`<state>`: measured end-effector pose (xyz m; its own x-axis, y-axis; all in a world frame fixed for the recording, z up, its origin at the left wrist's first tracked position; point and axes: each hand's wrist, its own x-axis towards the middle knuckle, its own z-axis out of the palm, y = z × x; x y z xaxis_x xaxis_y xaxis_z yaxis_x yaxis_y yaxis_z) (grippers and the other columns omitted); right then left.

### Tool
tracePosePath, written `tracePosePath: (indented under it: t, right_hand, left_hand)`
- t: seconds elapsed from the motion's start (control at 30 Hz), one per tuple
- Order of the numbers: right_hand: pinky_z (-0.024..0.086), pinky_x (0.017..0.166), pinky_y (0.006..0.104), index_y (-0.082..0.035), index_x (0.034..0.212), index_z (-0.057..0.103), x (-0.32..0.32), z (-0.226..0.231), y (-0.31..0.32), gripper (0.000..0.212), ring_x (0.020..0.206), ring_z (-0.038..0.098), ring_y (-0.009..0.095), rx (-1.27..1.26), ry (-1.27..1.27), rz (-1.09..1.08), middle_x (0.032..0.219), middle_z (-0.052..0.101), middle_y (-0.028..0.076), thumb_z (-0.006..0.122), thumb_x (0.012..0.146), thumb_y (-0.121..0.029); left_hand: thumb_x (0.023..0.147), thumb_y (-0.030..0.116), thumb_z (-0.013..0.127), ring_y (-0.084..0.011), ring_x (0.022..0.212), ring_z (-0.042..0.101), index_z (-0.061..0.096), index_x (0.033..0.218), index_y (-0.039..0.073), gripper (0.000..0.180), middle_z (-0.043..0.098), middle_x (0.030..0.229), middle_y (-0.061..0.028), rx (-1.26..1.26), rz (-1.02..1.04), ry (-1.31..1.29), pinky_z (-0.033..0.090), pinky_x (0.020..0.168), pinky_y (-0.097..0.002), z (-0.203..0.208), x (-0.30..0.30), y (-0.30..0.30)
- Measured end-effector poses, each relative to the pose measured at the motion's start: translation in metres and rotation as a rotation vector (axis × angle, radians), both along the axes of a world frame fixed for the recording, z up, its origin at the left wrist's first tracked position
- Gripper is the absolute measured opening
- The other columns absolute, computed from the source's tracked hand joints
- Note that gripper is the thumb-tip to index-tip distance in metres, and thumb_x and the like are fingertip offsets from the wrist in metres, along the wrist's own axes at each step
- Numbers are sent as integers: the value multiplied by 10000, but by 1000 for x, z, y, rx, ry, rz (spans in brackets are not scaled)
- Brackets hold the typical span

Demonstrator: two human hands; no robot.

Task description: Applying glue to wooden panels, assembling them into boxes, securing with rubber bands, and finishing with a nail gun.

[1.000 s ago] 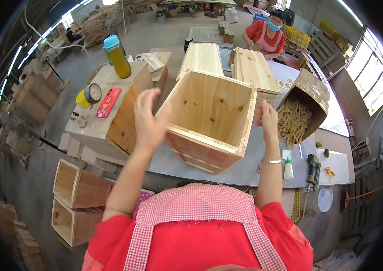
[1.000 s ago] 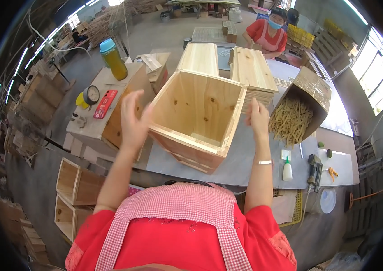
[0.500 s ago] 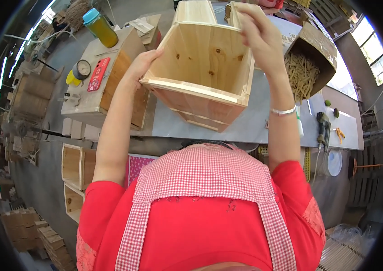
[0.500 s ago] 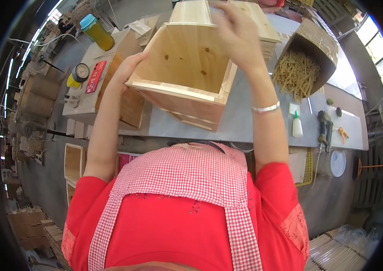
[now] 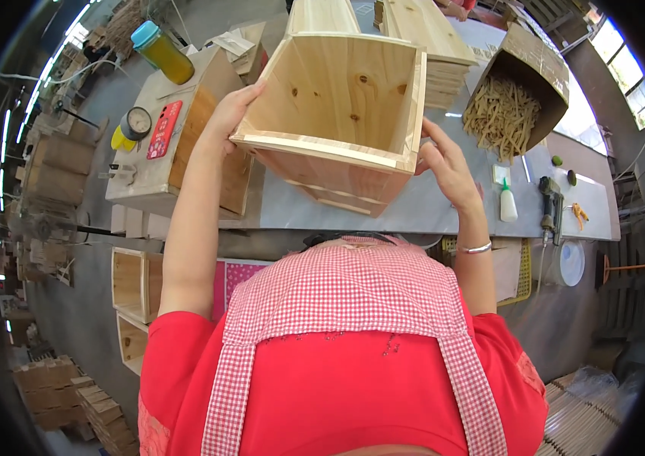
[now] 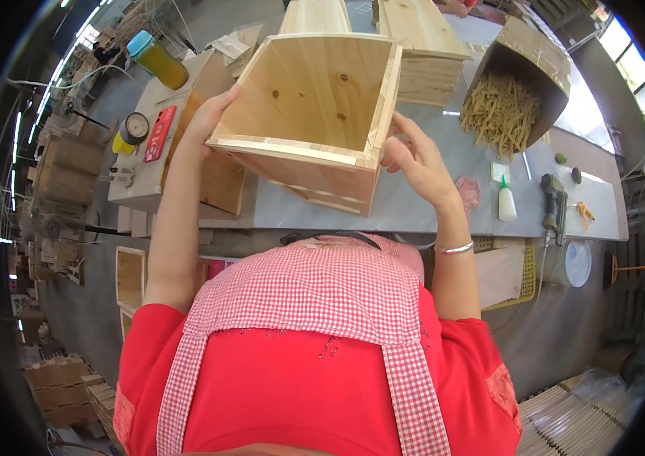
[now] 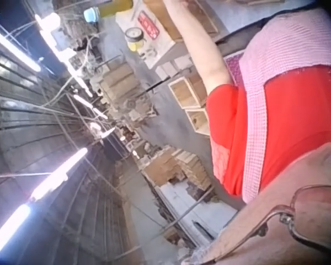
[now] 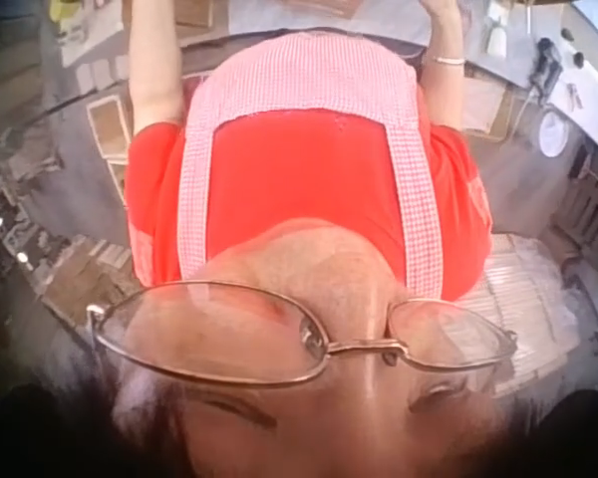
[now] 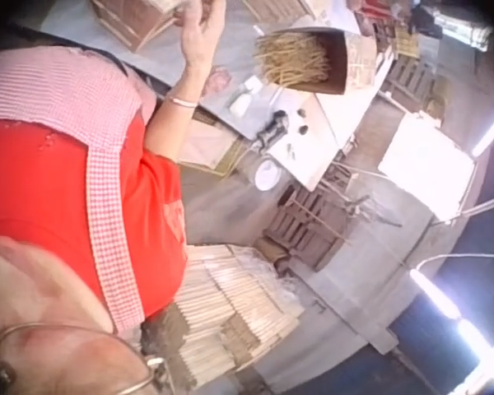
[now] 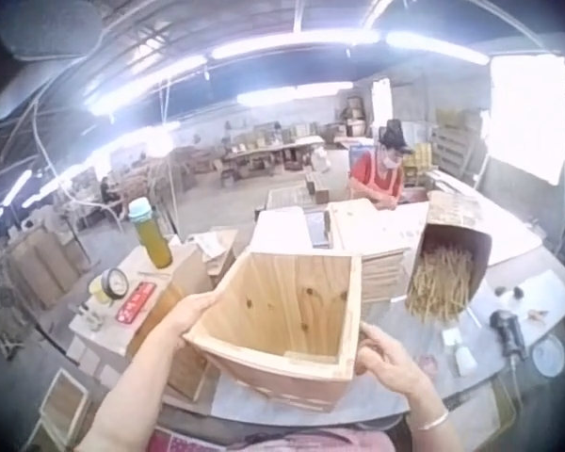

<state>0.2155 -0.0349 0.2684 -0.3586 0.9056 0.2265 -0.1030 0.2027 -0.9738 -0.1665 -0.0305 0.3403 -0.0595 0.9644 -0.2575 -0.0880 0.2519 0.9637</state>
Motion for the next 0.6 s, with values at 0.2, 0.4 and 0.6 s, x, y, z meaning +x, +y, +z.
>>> tracePosePath:
  t: [0.2, 0.4, 0.6]
  right_hand:
    - [540, 614, 256, 22, 1433, 401, -3, 7, -1, 701, 816, 634, 126, -28, 29, 92, 1083, 545, 49, 719, 894, -295]
    - [569, 628, 279, 2, 1306, 385, 1, 20, 20, 717, 831, 631, 144, -116, -10, 270, 1042, 542, 71, 811, 814, -300]
    - [575, 666, 276, -1, 1252, 398, -4, 12, 28, 685, 861, 631, 158, -67, 128, 285, 1016, 551, 83, 828, 808, -297]
  left_hand:
    - [999, 353, 552, -191, 1044, 659, 569, 1295, -22, 478, 654, 1230, -123, -128, -39, -46, 525, 902, -325, 8, 2, 2]
    - [988, 361, 556, -200, 1059, 656, 569, 1287, -17, 483, 650, 1232, -129, -97, 42, -16, 525, 904, -333, 10, 13, -1]
    - [986, 363, 563, -203, 1068, 650, 566, 1296, -14, 488, 648, 1238, -130, -124, 103, 24, 519, 916, -338, 8, 11, -2]
